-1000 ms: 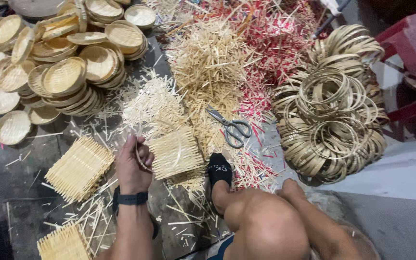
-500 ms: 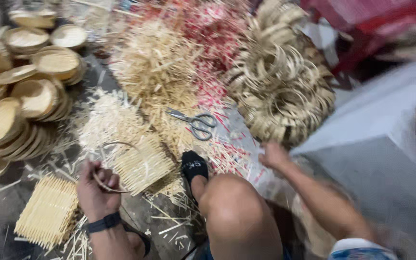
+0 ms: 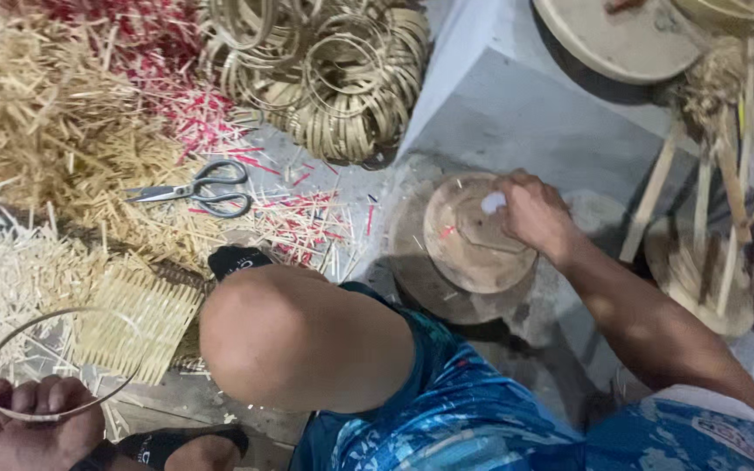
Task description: The person sits on the floor and repeatedly places a circular bamboo frame over a flat woven bamboo mat, then uses shears to trim the protruding edges of the mat. The person then removes the frame and sets the trimmed mat aside.
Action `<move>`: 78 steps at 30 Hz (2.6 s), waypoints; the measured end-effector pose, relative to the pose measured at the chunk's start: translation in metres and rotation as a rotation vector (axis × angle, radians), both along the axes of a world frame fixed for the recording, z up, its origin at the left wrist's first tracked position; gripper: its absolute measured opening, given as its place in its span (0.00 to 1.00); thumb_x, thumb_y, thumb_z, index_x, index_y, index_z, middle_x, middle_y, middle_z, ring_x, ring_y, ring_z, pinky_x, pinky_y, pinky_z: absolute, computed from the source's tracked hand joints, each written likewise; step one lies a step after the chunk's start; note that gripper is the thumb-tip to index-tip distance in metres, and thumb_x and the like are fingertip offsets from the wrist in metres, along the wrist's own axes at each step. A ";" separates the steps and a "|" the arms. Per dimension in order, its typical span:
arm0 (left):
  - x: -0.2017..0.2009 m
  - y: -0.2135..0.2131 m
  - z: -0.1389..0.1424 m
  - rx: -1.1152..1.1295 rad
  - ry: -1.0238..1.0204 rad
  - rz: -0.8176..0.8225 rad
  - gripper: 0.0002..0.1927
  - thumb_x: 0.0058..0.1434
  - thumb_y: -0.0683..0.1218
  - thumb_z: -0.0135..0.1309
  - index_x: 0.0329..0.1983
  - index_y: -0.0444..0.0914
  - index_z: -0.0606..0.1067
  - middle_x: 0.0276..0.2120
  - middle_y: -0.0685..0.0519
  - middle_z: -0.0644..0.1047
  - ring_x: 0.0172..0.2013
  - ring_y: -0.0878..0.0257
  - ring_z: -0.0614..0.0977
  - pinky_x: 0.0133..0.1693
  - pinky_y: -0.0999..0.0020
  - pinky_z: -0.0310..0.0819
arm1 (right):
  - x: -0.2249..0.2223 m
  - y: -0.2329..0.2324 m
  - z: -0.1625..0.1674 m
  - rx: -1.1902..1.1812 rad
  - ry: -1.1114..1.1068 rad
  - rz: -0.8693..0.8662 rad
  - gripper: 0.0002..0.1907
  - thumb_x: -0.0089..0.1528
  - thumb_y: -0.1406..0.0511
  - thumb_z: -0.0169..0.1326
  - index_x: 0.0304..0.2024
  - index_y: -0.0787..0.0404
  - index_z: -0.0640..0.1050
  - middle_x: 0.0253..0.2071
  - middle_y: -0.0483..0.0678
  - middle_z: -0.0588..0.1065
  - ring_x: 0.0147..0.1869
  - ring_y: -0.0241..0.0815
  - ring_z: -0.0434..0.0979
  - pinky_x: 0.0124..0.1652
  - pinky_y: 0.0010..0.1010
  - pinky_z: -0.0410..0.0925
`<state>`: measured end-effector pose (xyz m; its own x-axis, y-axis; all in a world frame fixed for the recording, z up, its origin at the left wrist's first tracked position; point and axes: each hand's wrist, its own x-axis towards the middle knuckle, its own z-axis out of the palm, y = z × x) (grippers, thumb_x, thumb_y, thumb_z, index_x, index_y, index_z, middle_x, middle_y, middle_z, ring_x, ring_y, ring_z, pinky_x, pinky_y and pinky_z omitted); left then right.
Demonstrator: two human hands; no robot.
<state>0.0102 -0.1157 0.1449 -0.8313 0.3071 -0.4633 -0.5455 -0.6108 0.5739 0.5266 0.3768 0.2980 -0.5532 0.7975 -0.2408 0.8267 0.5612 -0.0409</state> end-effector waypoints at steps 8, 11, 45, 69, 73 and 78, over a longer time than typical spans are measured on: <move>0.004 -0.004 -0.009 -0.018 -0.012 0.069 0.14 0.72 0.56 0.57 0.40 0.42 0.74 0.24 0.59 0.65 0.21 0.67 0.65 0.26 0.76 0.60 | 0.048 0.016 -0.040 0.197 0.027 -0.123 0.19 0.61 0.65 0.58 0.55 0.62 0.79 0.55 0.59 0.77 0.58 0.57 0.77 0.55 0.46 0.70; 0.010 -0.004 -0.002 -0.001 0.017 0.042 0.17 0.75 0.57 0.56 0.35 0.43 0.72 0.25 0.59 0.70 0.23 0.69 0.67 0.28 0.74 0.62 | 0.066 0.034 -0.065 0.131 -0.040 -0.139 0.20 0.60 0.66 0.58 0.55 0.61 0.80 0.57 0.57 0.77 0.59 0.56 0.77 0.58 0.44 0.70; 0.013 0.120 0.159 0.647 0.305 0.135 0.17 0.74 0.56 0.46 0.35 0.39 0.70 0.29 0.57 0.63 0.33 0.63 0.62 0.39 0.65 0.59 | -0.500 -0.126 0.114 -1.401 0.566 0.694 0.25 0.72 0.54 0.39 0.54 0.67 0.77 0.41 0.49 0.80 0.45 0.41 0.82 0.47 0.35 0.75; -0.065 0.045 0.104 -0.193 0.041 -0.085 0.20 0.66 0.55 0.57 0.28 0.35 0.79 0.14 0.63 0.64 0.15 0.73 0.60 0.17 0.78 0.50 | -0.562 -0.211 -0.056 -2.101 0.548 0.106 0.21 0.70 0.56 0.54 0.25 0.59 0.70 0.20 0.39 0.60 0.24 0.31 0.55 0.24 0.23 0.54; -0.058 0.051 0.076 0.040 -0.098 0.079 0.20 0.66 0.56 0.56 0.29 0.34 0.77 0.15 0.59 0.65 0.16 0.70 0.63 0.20 0.75 0.56 | -0.561 -0.211 -0.074 -2.110 0.597 -0.052 0.18 0.68 0.56 0.52 0.35 0.64 0.78 0.22 0.42 0.64 0.27 0.35 0.63 0.29 0.26 0.61; -0.054 0.055 0.029 0.128 -0.136 0.171 0.18 0.66 0.52 0.59 0.26 0.37 0.74 0.14 0.61 0.62 0.15 0.71 0.60 0.17 0.76 0.50 | -0.553 -0.189 -0.102 -1.822 0.550 0.188 0.18 0.65 0.57 0.55 0.42 0.67 0.81 0.28 0.44 0.75 0.32 0.37 0.75 0.35 0.30 0.70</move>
